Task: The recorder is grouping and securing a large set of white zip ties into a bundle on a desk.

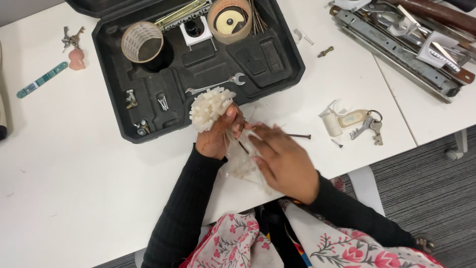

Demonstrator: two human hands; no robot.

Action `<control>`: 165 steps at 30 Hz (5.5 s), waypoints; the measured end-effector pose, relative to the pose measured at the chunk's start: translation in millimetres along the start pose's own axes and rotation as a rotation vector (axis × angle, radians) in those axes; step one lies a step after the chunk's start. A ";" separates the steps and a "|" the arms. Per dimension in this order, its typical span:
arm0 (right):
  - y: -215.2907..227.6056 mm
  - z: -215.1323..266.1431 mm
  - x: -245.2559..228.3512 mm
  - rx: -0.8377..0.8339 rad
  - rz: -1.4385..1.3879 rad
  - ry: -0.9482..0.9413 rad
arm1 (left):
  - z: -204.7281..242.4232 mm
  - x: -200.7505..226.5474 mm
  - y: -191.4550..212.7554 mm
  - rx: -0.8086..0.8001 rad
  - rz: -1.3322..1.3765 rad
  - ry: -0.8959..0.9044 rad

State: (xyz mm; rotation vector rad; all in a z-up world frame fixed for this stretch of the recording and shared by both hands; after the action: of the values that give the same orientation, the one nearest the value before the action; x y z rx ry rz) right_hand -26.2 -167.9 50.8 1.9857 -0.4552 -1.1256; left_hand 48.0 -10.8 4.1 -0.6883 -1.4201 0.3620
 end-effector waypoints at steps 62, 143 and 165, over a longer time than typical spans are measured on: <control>21.1 -106.2 7.5 -0.169 0.301 0.362 | 11.5 41.3 31.9 -0.026 0.052 -0.029; -30.4 -76.1 46.8 -0.031 -0.661 -0.059 | 18.8 -5.6 29.2 0.047 -0.204 0.043; 7.9 -285.5 102.9 0.108 -0.066 0.249 | 25.9 -14.4 12.3 -0.180 0.190 0.301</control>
State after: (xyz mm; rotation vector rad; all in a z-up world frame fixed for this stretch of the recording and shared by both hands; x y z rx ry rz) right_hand 269.3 -106.4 83.4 2.2146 -0.3267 -0.8932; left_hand 22.8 -4.6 -14.8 -0.9861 -1.1117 0.2663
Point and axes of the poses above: each hand's wrist, its own z-axis away from the middle knuckle, its own y-axis out of the back of the hand, x = y × z, the point moved 5 cm from there along -z, towards the middle knuckle, and after that the axes turned 4 degrees about x, right-handed, at the moved point
